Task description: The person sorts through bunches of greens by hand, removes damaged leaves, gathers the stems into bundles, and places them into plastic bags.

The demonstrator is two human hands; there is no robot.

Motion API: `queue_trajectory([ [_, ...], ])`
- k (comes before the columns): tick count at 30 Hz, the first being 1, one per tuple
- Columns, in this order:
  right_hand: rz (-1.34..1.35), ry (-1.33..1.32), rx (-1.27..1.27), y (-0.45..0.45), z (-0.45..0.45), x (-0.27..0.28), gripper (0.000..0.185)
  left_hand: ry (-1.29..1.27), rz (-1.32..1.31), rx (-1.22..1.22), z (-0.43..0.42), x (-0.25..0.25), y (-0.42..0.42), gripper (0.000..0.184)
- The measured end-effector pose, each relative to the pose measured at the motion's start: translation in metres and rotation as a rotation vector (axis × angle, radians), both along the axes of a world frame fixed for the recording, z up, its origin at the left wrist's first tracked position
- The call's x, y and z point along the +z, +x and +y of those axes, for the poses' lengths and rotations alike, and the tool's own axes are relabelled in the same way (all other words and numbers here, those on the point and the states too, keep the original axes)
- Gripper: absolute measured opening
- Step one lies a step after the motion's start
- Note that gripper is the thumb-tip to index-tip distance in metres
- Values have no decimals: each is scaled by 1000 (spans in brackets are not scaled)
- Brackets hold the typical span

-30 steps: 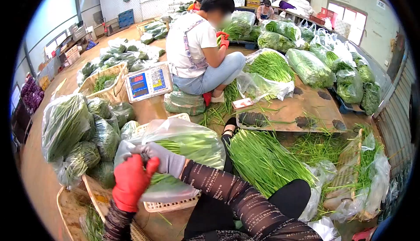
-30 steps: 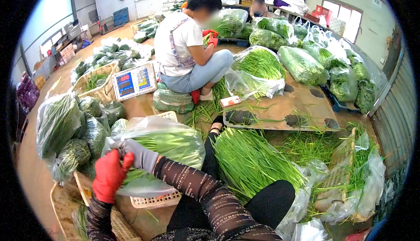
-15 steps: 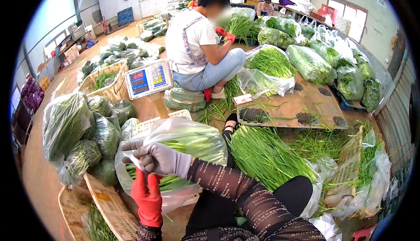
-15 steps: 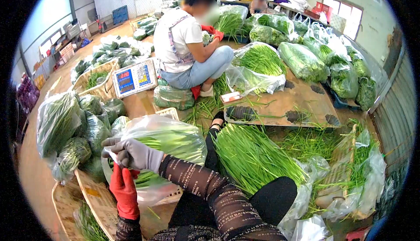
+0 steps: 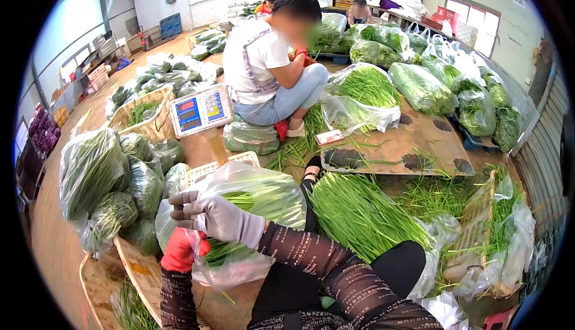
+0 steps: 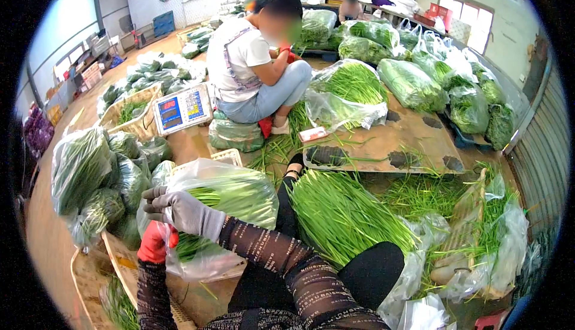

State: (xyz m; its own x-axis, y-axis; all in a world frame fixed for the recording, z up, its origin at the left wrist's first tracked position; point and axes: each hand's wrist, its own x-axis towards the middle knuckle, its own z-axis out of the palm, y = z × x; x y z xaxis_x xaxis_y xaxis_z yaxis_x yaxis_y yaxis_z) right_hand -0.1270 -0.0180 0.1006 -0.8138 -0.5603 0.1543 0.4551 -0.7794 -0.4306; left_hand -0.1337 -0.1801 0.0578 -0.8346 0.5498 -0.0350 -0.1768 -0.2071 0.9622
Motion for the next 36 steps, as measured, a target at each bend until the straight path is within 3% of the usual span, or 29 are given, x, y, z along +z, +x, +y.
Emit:
queue_trajectory([
  [1, 30, -17, -7, -3, 2, 0, 29, 14, 62, -44, 8, 2, -6, 29],
  [4, 56, 3, -71, -13, 9, 1, 30, -9, -83, -152, 23, 9, -14, 27],
  [6, -11, 35, -119, -22, 12, 0, 31, -281, 118, -157, 34, 21, -15, 24],
  [7, -50, 63, -117, -24, 12, -1, 31, -214, 20, -322, 36, 36, -10, 22],
  [8, -50, 64, -119, -25, 12, -3, 31, -213, 20, -324, 41, 36, -10, 22],
  [10, -32, 96, -98, -28, 12, -11, 21, -244, 147, -480, 46, 34, -10, 24],
  [11, 5, 91, -100, -27, 15, -17, 20, -586, 275, -397, 36, 24, -16, 24],
  [12, 2, 89, -93, -28, 19, -25, 20, -684, 313, -239, 46, 33, -6, 17],
  [14, -128, 95, 11, -32, 31, -43, 23, -297, -93, 75, 36, 6, -9, 14],
  [15, -141, 157, 86, -18, 42, -30, 21, -168, -126, 164, 29, 1, -12, 15],
  [17, 237, 578, -198, -22, 54, -89, 12, -54, -57, 394, 21, -8, -20, 20],
  [18, 281, 728, -191, -3, 70, -84, 10, 45, -31, 431, 7, -32, -38, 25],
  [20, -82, 769, -195, 11, 83, -81, 9, 183, -294, 367, -4, -57, -52, 28],
  [22, -77, 796, -219, 17, 82, -73, 11, 78, -243, 328, 6, -36, -34, 33],
  [25, 85, 826, -409, 5, 73, -66, 9, -26, 186, 416, 23, 7, -8, 42],
  [29, -54, 553, -342, -6, 45, -44, 10, 99, 181, 184, 21, 36, 7, 43],
  [32, -240, 384, -372, -13, 38, -44, 15, 21, 585, 297, 30, 22, 0, 53],
  [34, -371, 151, -393, -17, 36, -53, 16, 565, -8, -77, 38, 41, 12, 69],
  [36, -442, 118, -427, -27, 27, -63, 14, 550, -32, -130, 41, 37, 11, 72],
])
